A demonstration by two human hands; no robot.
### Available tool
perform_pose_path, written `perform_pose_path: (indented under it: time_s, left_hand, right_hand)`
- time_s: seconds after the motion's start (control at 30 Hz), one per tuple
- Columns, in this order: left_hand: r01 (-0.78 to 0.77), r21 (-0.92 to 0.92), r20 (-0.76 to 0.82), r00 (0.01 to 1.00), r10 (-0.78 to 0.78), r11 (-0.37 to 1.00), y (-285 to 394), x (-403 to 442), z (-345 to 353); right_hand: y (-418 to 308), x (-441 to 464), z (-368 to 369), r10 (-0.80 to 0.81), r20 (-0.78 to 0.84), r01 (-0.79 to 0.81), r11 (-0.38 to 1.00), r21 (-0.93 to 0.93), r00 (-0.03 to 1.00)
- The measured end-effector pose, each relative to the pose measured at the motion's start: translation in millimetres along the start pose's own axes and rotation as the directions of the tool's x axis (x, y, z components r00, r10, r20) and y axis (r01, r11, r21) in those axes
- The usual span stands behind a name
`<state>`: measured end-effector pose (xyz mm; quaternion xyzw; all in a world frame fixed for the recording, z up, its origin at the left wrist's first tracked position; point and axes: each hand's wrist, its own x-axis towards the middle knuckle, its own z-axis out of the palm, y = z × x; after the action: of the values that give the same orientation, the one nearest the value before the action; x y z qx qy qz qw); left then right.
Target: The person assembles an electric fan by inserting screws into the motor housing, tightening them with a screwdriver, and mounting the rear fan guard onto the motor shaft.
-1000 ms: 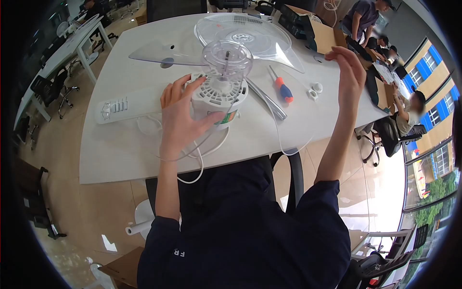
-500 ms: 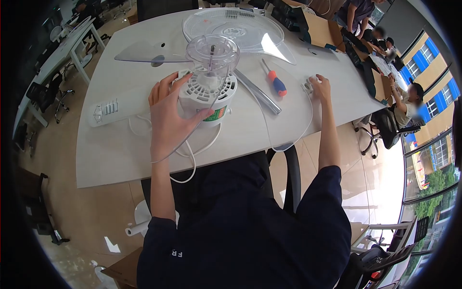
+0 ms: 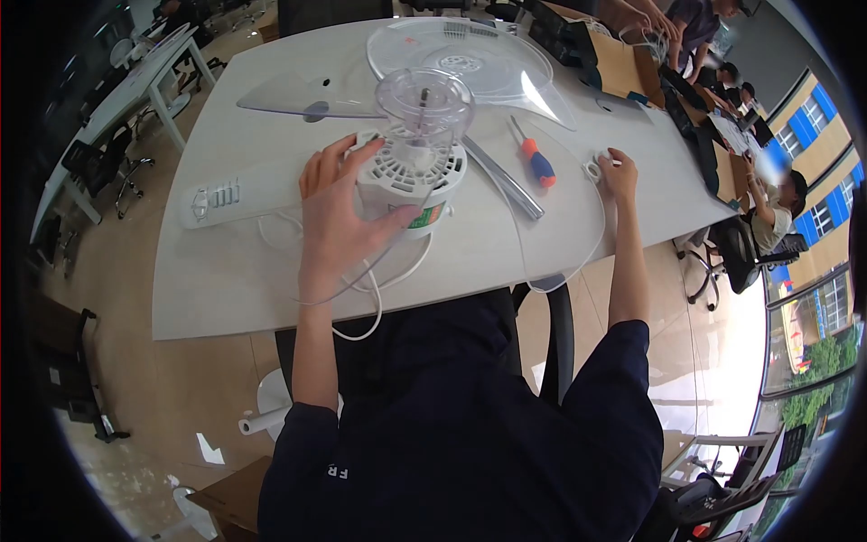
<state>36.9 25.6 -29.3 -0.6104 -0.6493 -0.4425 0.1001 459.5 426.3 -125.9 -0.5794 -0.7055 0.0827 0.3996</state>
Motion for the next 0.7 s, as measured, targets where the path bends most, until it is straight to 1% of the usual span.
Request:
perform_pose_path:
  time_s: [0.07, 0.1, 0.17, 0.2, 0.27, 0.3, 0.37, 0.43, 0.47, 0.53, 0.57, 0.6, 0.63, 0.67, 0.7]
  left_hand:
    - [0.007, 0.023, 0.007, 1.0, -0.007, 1.0, 0.5, -0.7, -0.1]
    - [0.009, 0.028, 0.014, 1.0, -0.009, 1.0, 1.2, -1.2, 0.4]
    - [0.01, 0.032, 0.019, 1.0, -0.011, 0.999, 1.6, -0.2, -0.1]
    - [0.012, 0.027, 0.025, 1.0, -0.012, 1.0, 1.7, -0.3, -0.1]
    - [0.013, 0.022, 0.028, 1.0, -0.013, 1.0, 3.7, 1.0, -0.6]
    - [0.022, 0.026, 0.044, 0.999, -0.024, 0.999, 6.7, 2.3, -2.6]
    - [0.037, 0.032, 0.055, 0.998, -0.039, 0.999, 16.0, 5.9, -6.5]
    - [0.06, 0.128, 0.051, 0.996, -0.067, 0.99, 27.8, 10.5, -8.0]
    - [0.062, 0.13, 0.049, 0.996, -0.068, 0.99, 28.3, 13.3, -6.1]
    - [-0.09, 0.289, 0.03, 0.996, 0.085, 0.953, 27.2, 20.4, -2.0]
    - [-0.087, 0.292, 0.029, 0.996, 0.082, 0.952, 29.3, 23.8, -3.0]
    - [-0.023, 0.197, 0.11, 0.994, 0.001, 0.98, 32.1, 27.7, -6.3]
    - [0.051, 0.106, 0.199, 0.977, -0.072, 0.993, 33.0, 29.3, -8.9]
    - [0.053, 0.11, 0.199, 0.977, -0.075, 0.993, 31.5, 28.9, -9.2]
    - [0.047, 0.125, 0.198, 0.978, -0.071, 0.991, 29.5, 28.1, -8.3]
  right_hand:
    - [-4.0, -3.4, 1.0, 0.092, -0.016, -0.091, 0.994, 0.06, 0.996]
    - [-6.0, -4.9, 0.9, 0.084, -0.013, -0.083, 0.994, 0.066, 0.996]
    - [-4.5, -5.9, -1.5, 0.133, -0.039, -0.131, 0.989, 0.062, 0.99]
    - [-2.6, -8.3, -2.0, 0.132, -0.037, -0.129, 0.99, 0.061, 0.991]
    - [-2.2, -11.8, -3.6, 0.134, -0.126, -0.115, 0.982, 0.152, 0.983]
    - [-1.5, -14.5, -4.9, 0.133, -0.125, -0.113, 0.982, 0.153, 0.983]
    - [-1.9, -18.0, -7.9, 0.134, -0.132, -0.099, 0.965, 0.242, 0.982]
    - [-3.7, -20.3, -8.2, 0.115, -0.112, -0.087, 0.97, 0.228, 0.987]
    - [-5.0, -20.4, -7.9, 0.101, -0.095, -0.079, 0.974, 0.213, 0.99]
    - [-7.2, -21.3, -7.5, 0.106, -0.093, -0.085, 0.975, 0.208, 0.99]
    - [-9.5, -21.2, -6.5, 0.112, -0.093, -0.091, 0.975, 0.203, 0.989]
    - [-8.3, -20.2, -4.4, 0.11, -0.09, -0.09, 0.974, 0.207, 0.99]
    - [-4.3, -19.7, -3.4, 0.102, -0.098, -0.085, 0.984, 0.159, 0.99]
    - [-0.4, -18.3, -2.7, 0.092, -0.106, -0.081, 0.991, 0.109, 0.99]
    - [3.1, -15.6, -1.5, 0.092, -0.103, -0.08, 0.991, 0.111, 0.99]
